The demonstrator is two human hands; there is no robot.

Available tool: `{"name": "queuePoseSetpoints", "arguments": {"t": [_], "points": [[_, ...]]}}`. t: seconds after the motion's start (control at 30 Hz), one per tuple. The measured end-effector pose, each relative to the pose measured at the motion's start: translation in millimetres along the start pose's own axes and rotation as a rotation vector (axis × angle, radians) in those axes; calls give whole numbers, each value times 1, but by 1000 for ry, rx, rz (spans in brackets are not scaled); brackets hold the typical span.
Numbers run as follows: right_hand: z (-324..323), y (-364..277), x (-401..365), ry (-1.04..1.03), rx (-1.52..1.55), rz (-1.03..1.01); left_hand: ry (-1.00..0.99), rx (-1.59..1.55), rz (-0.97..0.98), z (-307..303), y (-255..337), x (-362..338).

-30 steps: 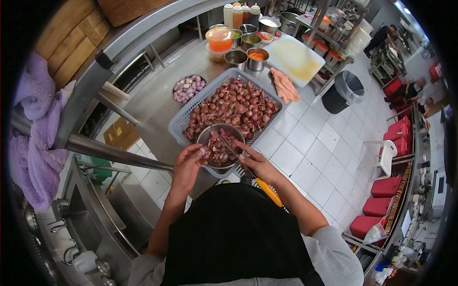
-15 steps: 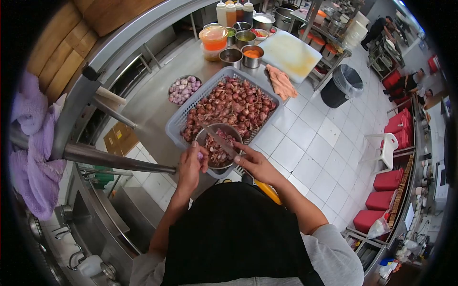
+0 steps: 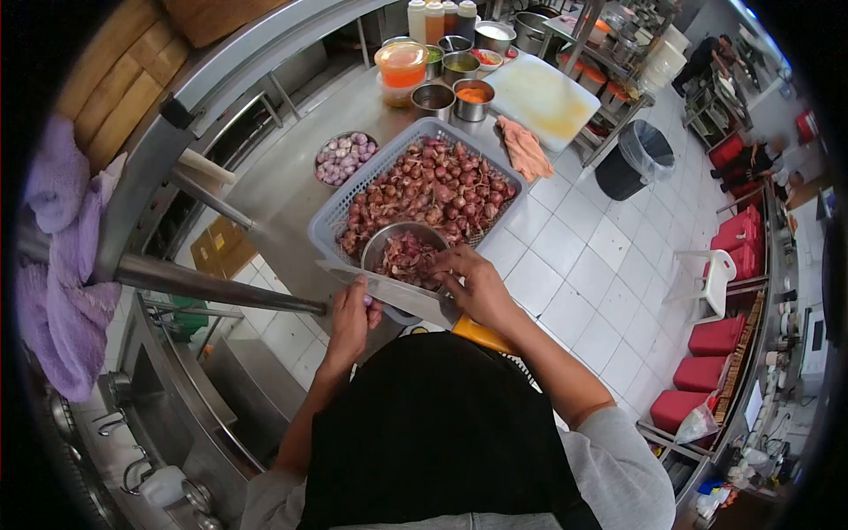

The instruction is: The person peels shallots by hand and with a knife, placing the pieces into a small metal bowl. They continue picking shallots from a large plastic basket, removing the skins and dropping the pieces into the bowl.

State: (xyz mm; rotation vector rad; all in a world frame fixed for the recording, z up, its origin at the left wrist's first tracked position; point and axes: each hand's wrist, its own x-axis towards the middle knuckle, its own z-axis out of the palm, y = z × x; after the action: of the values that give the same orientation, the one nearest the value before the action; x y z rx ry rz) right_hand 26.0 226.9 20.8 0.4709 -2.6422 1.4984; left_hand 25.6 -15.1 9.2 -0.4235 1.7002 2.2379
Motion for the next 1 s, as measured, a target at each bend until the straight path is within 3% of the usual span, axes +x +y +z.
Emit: {"name": "queuePoseSetpoints", "arguments": {"t": [0.17, 0.23, 0.4, 0.47, 0.6, 0.7, 0.77, 0.83, 0.9, 1.0], "points": [[-3, 8, 20, -59, -53, 23, -75, 44, 63, -12, -7, -3], [-4, 16, 26, -185, -89, 29, -52, 7, 46, -13, -8, -6], [-2, 37, 29, -172, -35, -41, -59, -37, 27, -15, -7, -5], [-15, 26, 32, -189, -73, 175, -85, -40, 33, -12, -4, -5], [-16, 33, 29, -165, -44, 231, -127, 19, 60, -9, -2, -2], [-17, 40, 27, -193, -68, 123, -143, 68, 72, -7, -1, -1], [-21, 55, 37, -97, -56, -30, -118, 54, 50, -6, -2, 2], [-35, 49, 41, -80, 35, -3, -132, 60, 47, -5, -1, 3], [-45, 40, 41, -45, 154, 204, -138, 60, 45, -3, -1, 4], [-57, -15, 23, -175, 182, 201, -95, 25, 20, 1, 3, 6]]}}
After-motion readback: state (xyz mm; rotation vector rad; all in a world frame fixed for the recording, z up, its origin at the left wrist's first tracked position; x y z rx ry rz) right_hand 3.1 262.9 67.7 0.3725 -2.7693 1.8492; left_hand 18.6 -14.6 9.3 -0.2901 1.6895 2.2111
